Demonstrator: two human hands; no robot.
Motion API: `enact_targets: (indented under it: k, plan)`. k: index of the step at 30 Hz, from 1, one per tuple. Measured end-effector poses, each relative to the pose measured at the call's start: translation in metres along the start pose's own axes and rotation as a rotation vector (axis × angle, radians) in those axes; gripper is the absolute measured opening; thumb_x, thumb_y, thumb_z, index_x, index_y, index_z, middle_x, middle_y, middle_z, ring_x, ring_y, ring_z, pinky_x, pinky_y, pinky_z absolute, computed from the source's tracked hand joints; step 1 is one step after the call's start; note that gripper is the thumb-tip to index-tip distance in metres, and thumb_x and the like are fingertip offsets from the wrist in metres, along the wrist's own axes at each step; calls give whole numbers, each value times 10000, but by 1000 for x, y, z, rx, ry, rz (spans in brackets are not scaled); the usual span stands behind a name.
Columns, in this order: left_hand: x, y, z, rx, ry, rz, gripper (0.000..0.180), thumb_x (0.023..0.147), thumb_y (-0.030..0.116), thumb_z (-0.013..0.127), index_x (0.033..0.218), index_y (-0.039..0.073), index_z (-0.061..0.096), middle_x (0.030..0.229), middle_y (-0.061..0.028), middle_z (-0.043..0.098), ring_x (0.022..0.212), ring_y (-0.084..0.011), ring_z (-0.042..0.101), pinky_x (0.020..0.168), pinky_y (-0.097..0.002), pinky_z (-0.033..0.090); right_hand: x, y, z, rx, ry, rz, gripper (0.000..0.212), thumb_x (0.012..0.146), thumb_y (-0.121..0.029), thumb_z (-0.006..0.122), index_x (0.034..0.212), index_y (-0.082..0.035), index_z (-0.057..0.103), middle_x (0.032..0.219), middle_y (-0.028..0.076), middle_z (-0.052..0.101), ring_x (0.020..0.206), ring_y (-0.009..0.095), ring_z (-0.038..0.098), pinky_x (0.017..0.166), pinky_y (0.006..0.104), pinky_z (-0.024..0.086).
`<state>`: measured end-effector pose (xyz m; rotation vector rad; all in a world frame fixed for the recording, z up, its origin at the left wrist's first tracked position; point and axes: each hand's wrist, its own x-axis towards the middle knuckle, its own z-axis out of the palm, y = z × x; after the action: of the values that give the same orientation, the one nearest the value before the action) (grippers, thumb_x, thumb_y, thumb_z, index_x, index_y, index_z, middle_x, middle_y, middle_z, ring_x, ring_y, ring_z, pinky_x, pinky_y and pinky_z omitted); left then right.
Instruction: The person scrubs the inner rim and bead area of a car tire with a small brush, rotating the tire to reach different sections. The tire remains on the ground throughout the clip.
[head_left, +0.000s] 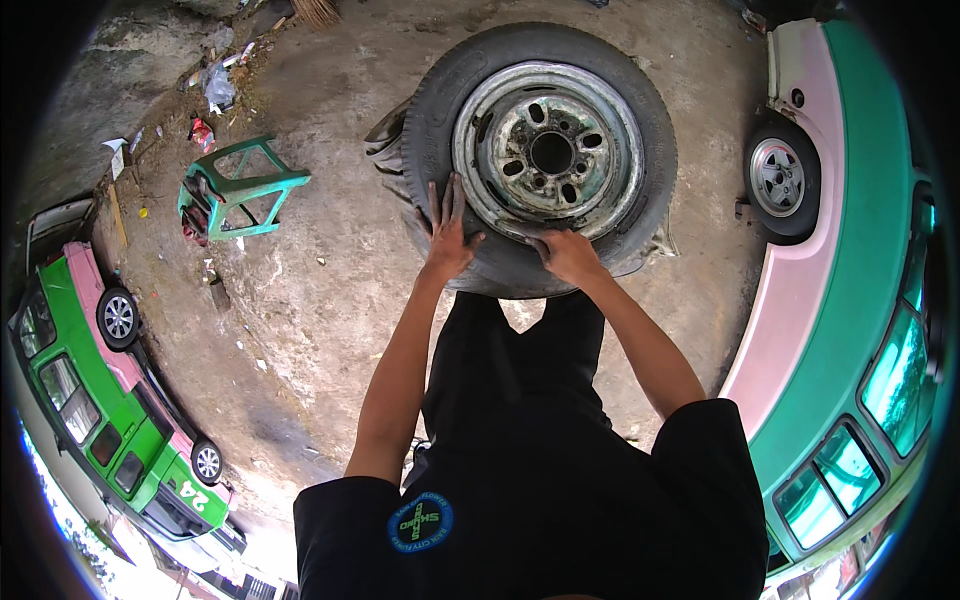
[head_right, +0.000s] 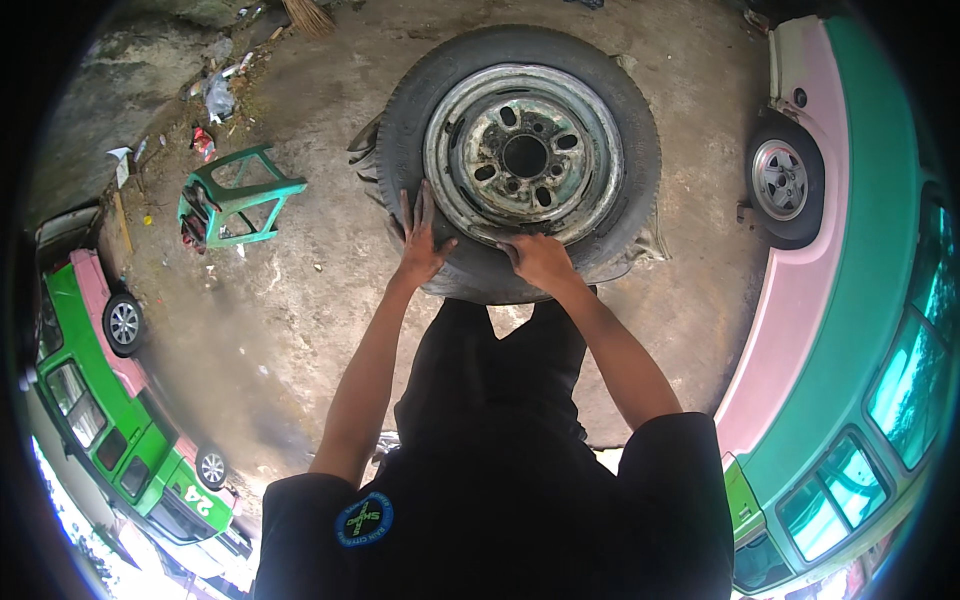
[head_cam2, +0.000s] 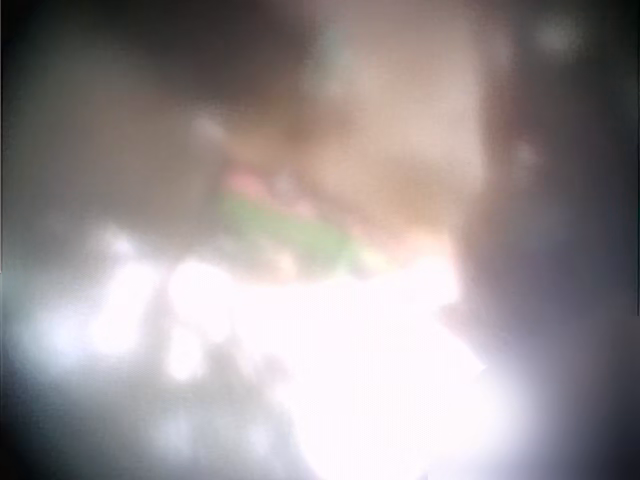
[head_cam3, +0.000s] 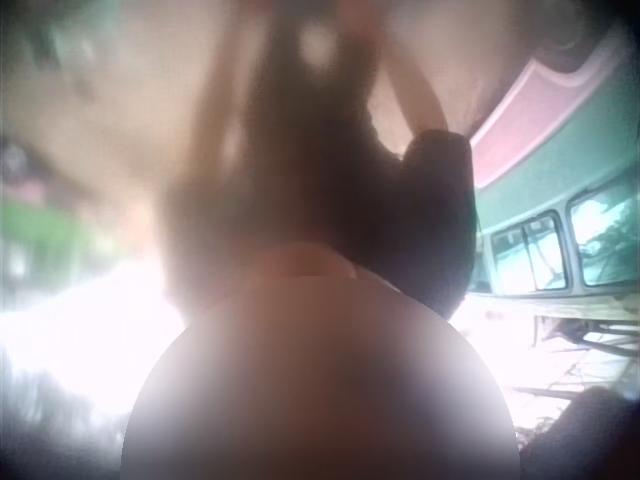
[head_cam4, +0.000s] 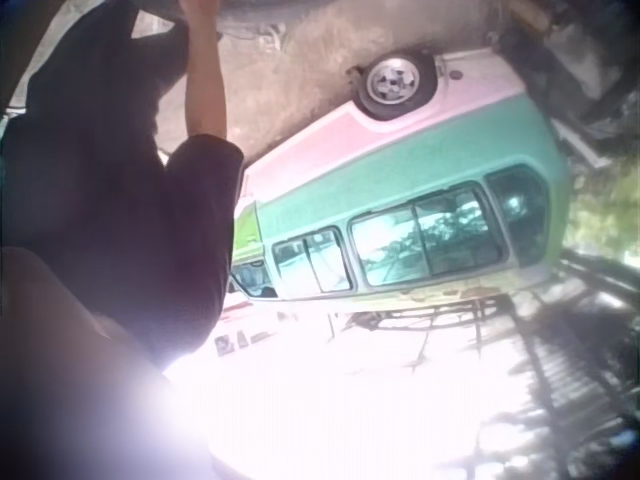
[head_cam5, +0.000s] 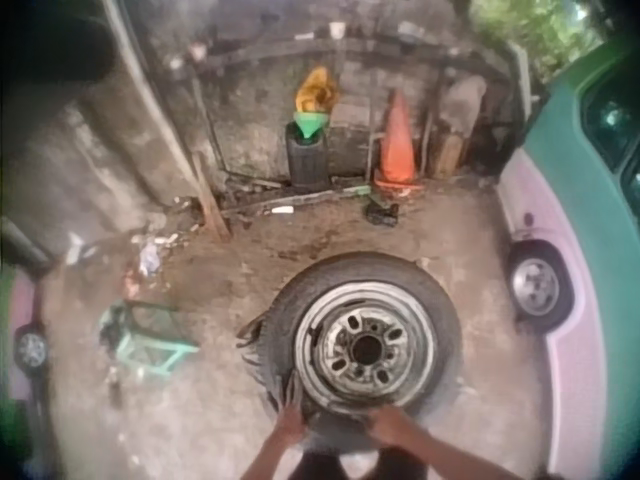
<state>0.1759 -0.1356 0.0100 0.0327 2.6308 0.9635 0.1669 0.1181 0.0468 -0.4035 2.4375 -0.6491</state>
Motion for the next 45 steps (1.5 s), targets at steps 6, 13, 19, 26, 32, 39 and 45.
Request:
enact_targets:
  k: [6, 13, 19, 26, 32, 39, 45]
  plan:
    - [0, 1, 0, 4, 18, 8, 1216, 803, 197, 825, 1648, 209, -50, 1727, -37, 22, 1573, -377, -82, 1156, -765, 19, 15, -1, 4, -16, 47, -81, 229, 961, -238, 596, 1128, -219, 751, 856, 180, 727, 784, 397, 700, 768, 508, 569]
    - [0, 5, -3, -37, -4, -12, 1220, 771, 167, 844, 1649, 151, -3, 1722, -92, 41, 1560, -405, -114, 1235, -640, 39, 23, 16, 2, -80, 17, -144, 231, 946, -227, 608, 1130, -203, 746, 858, 169, 728, 787, 392, 700, 753, 517, 560]
    - [-1, 9, -6, -44, -2, -17, 1218, 778, 177, 840, 1646, 143, -13, 1719, -106, 50, 1561, -402, -112, 1225, -663, 12, 24, 13, -12, -28, -50, -142, 270, 956, -225, 604, 1195, -234, 729, 874, 156, 729, 796, 387, 699, 757, 515, 557]
    - [0, 9, -7, -6, -9, -36, 1221, 779, 183, 838, 1648, 166, -20, 1720, -98, 54, 1564, -397, -104, 1216, -678, 6, 30, 19, -10, -10, -125, -129, 276, 978, -238, 599, 1224, -263, 722, 892, 169, 726, 840, 383, 694, 756, 517, 549]
    - [-1, 11, -9, 17, -29, -49, 1217, 788, 197, 833, 1650, 185, -27, 1724, -74, 44, 1568, -377, -108, 1193, -711, -4, 32, 21, -9, 31, -44, -229, 269, 981, -256, 604, 1222, -271, 722, 869, 171, 721, 774, 390, 691, 709, 510, 550]
    - [-1, 13, -9, 1, -39, -54, 1225, 785, 200, 838, 1650, 202, -30, 1726, -55, 39, 1569, -369, -113, 1176, -738, -19, 36, 26, -10, -58, -106, -196, 283, 950, -212, 615, 1213, -252, 713, 847, 173, 718, 776, 392, 695, 718, 512, 563]
    - [0, 13, -7, -26, -8, -49, 1238, 776, 176, 844, 1650, 199, -33, 1727, -47, 35, 1569, -363, -115, 1185, -725, -20, 31, 27, -6, -68, -84, -181, 321, 948, -200, 608, 1250, -256, 700, 870, 166, 725, 813, 394, 694, 754, 509, 567]
